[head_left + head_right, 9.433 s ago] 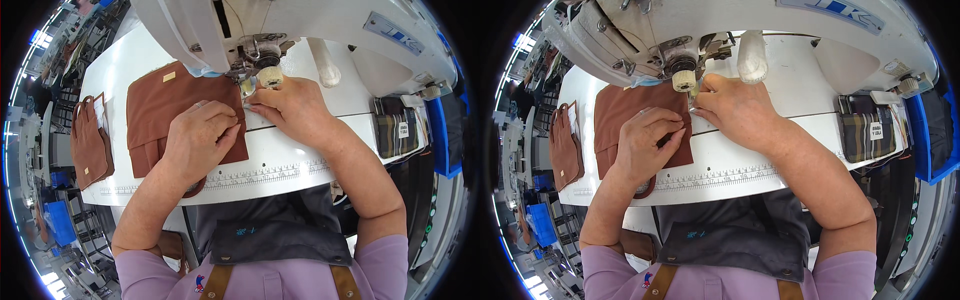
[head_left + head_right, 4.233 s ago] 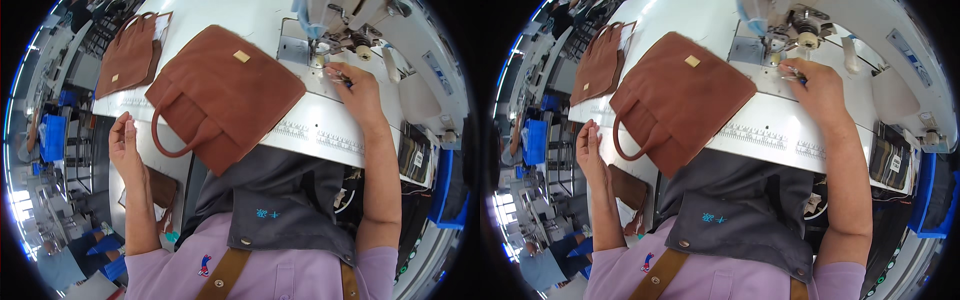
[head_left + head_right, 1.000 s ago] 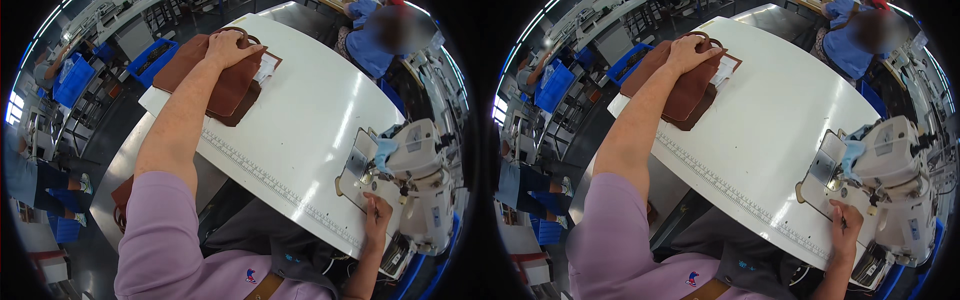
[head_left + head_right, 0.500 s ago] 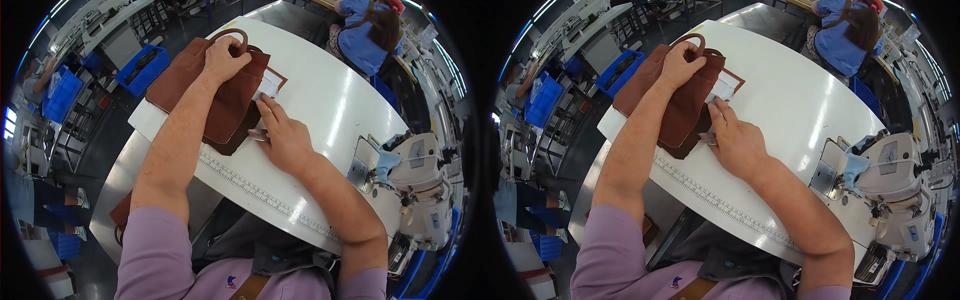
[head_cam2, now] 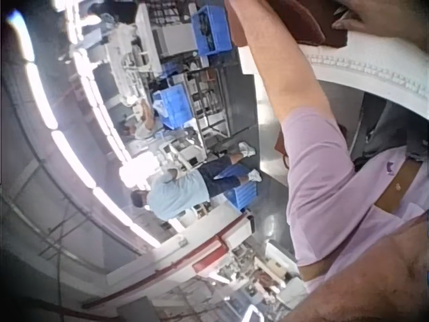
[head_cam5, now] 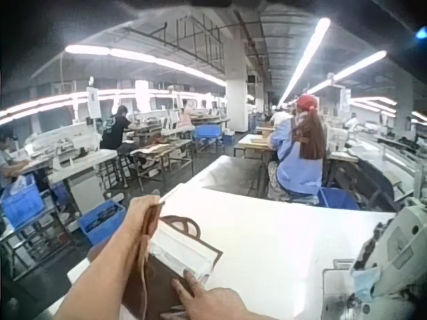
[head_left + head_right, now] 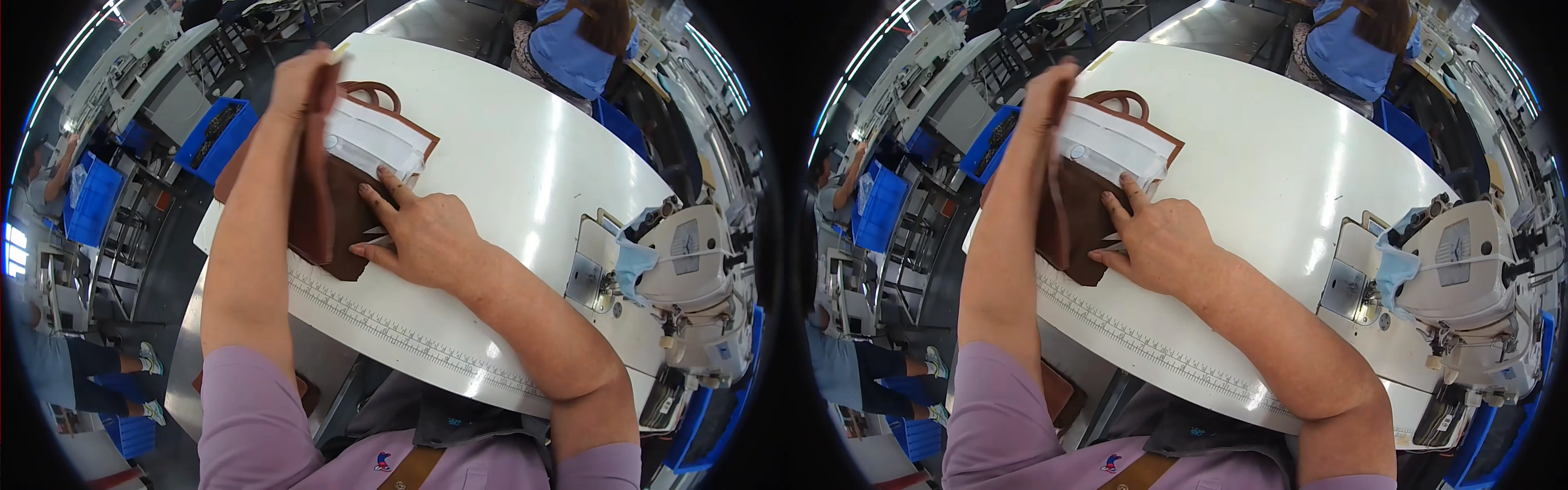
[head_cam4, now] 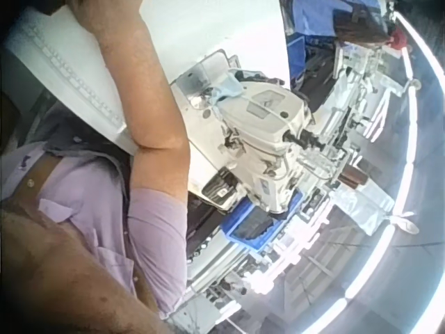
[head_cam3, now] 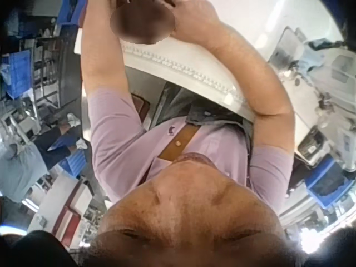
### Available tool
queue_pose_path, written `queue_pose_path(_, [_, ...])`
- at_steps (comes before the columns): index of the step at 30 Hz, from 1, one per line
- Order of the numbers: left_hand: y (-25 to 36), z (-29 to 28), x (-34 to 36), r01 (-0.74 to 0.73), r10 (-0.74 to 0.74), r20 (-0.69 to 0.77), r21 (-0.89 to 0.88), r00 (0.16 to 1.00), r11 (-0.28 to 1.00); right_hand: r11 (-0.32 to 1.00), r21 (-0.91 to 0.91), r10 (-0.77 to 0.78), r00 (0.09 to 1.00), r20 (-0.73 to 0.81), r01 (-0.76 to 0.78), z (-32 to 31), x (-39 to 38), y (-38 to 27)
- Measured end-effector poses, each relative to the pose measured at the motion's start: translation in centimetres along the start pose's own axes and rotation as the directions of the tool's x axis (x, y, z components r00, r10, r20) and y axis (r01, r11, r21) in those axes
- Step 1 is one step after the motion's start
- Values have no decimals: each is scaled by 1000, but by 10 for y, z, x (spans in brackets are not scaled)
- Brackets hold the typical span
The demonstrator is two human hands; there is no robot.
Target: The person operates an industrial sewing machine to stitch the edges of brown fabric tote bags. They guide the bags under the needle, trim excess thread with scissors, and move the finished items aside to process the next one in a repetitive assembly line workflow.
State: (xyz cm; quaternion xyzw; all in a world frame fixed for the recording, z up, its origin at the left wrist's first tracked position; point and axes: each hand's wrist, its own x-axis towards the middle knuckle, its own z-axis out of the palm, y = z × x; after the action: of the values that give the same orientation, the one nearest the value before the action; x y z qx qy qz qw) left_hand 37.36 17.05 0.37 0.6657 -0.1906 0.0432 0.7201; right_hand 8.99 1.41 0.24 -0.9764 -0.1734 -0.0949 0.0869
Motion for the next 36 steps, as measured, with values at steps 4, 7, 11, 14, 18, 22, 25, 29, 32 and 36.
queue_pose_path(4, [68, -83, 15, -58, 131, 121, -475, 984, 878, 1000, 21, -1, 999, -37, 2, 3, 0, 1])
queue_pose_path(7, [139, -104, 0, -127, 315, 349, -469, 882, 874, 999, 22, 29, 1000, -9, -29, 5, -1, 7])
queue_pose_path(11, [224, -12, -114, -347, 340, 79, 119, 937, 930, 995, 62, 82, 997, 8, -82, 5, -6, 4])
queue_pose_path(14, [237, 47, -183, -386, 340, 182, 428, 923, 817, 991, 108, 94, 992, -83, -84, 13, -17, 3])
queue_pose_path(18, [199, 123, -226, -687, 328, 620, 524, 713, 504, 919, 359, -16, 927, -374, 161, 38, -66, 12])
queue_pose_path(22, [119, 179, -243, -585, 135, 647, 554, 750, 592, 994, 94, 42, 992, 118, -53, -45, -171, 23])
queue_pose_path(25, [82, 220, -258, -601, 149, 651, 555, 744, 575, 970, -31, 241, 970, 26, -240, -67, -260, 37])
queue_pose_path(29, [75, 252, -259, -538, 64, 597, 666, 800, 517, 926, -21, 374, 925, -69, -376, -91, -324, 48])
queue_pose_path(32, [70, 272, -263, -463, 47, 520, 711, 853, 529, 934, 25, 357, 921, -159, -357, -86, -342, 58])
queue_pose_path(36, [62, 279, -268, -406, 118, 417, 718, 901, 566, 924, 59, 383, 901, -204, -379, -81, -339, 57])
